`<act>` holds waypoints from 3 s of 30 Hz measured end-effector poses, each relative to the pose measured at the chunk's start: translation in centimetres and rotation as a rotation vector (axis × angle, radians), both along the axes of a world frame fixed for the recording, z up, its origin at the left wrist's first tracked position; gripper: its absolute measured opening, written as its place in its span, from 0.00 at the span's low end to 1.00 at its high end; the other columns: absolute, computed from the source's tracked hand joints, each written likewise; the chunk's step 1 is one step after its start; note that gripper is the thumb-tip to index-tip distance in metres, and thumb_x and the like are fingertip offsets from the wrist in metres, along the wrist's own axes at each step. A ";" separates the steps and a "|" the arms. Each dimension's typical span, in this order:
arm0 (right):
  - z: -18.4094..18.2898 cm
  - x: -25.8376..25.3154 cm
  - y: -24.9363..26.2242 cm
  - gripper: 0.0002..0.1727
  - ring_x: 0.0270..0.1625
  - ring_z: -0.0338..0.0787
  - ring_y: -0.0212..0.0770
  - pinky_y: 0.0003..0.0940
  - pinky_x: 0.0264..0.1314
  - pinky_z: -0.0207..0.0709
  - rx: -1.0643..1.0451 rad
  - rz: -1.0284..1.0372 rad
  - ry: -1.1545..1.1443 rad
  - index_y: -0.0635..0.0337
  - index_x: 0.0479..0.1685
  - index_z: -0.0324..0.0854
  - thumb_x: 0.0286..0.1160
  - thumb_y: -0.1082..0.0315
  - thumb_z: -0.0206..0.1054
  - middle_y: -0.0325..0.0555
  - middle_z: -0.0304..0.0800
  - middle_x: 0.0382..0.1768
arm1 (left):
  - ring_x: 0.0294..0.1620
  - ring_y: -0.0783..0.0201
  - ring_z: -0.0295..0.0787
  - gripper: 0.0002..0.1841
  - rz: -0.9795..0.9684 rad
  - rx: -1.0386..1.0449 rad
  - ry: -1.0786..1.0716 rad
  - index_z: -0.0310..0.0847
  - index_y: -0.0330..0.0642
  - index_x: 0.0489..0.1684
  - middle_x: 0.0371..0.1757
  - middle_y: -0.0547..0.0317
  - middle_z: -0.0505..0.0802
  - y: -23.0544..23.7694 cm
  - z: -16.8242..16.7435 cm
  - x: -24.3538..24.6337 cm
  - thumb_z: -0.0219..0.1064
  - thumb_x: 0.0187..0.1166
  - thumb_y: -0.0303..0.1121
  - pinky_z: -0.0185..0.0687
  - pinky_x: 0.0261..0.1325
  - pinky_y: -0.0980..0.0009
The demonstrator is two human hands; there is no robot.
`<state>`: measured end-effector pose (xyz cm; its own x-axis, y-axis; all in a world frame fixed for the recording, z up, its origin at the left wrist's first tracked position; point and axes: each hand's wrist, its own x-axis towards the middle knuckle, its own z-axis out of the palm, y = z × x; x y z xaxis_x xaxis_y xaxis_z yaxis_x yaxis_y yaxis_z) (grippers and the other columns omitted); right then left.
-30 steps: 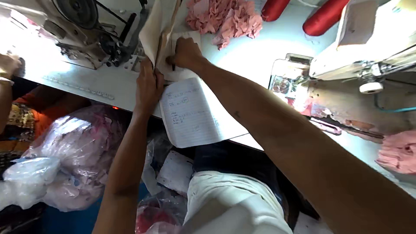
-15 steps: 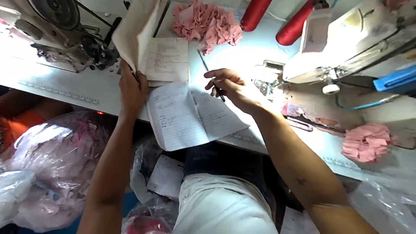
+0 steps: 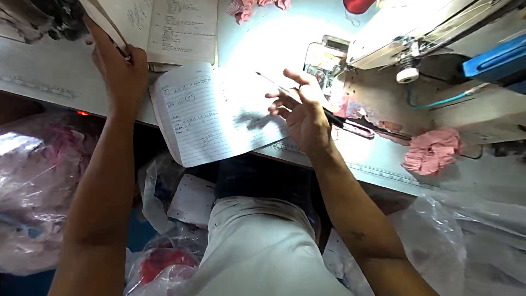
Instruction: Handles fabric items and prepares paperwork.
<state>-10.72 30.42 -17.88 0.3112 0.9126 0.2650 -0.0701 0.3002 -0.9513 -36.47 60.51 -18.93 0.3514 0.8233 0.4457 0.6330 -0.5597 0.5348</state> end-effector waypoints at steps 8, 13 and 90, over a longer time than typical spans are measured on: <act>0.6 -1.1 1.8 0.20 0.26 0.87 0.27 0.24 0.31 0.84 -0.066 -0.088 0.094 0.52 0.47 0.80 0.97 0.56 0.43 0.31 0.89 0.28 | 0.52 0.56 0.88 0.31 0.022 -0.029 0.037 0.66 0.25 0.76 0.53 0.38 0.90 -0.1 0.2 0.1 0.57 0.80 0.42 0.82 0.58 0.60; 0.2 -1.5 1.2 0.08 0.25 0.85 0.25 0.20 0.27 0.81 -0.062 -0.190 -0.246 0.54 0.35 0.78 0.74 0.72 0.75 0.31 0.87 0.26 | 0.51 0.47 0.87 0.24 0.005 -0.018 0.054 0.76 0.26 0.62 0.48 0.35 0.89 -0.1 0.2 0.1 0.56 0.83 0.41 0.78 0.58 0.50; -1.2 -2.7 2.3 0.16 0.17 0.66 0.20 0.16 0.19 0.56 -0.130 -0.248 -0.436 0.50 0.17 0.67 0.66 0.77 0.67 0.28 0.69 0.14 | 0.31 0.62 0.79 0.15 -0.045 0.023 0.067 0.82 0.35 0.34 0.29 0.52 0.84 0.1 0.2 -0.1 0.56 0.85 0.37 0.73 0.38 0.63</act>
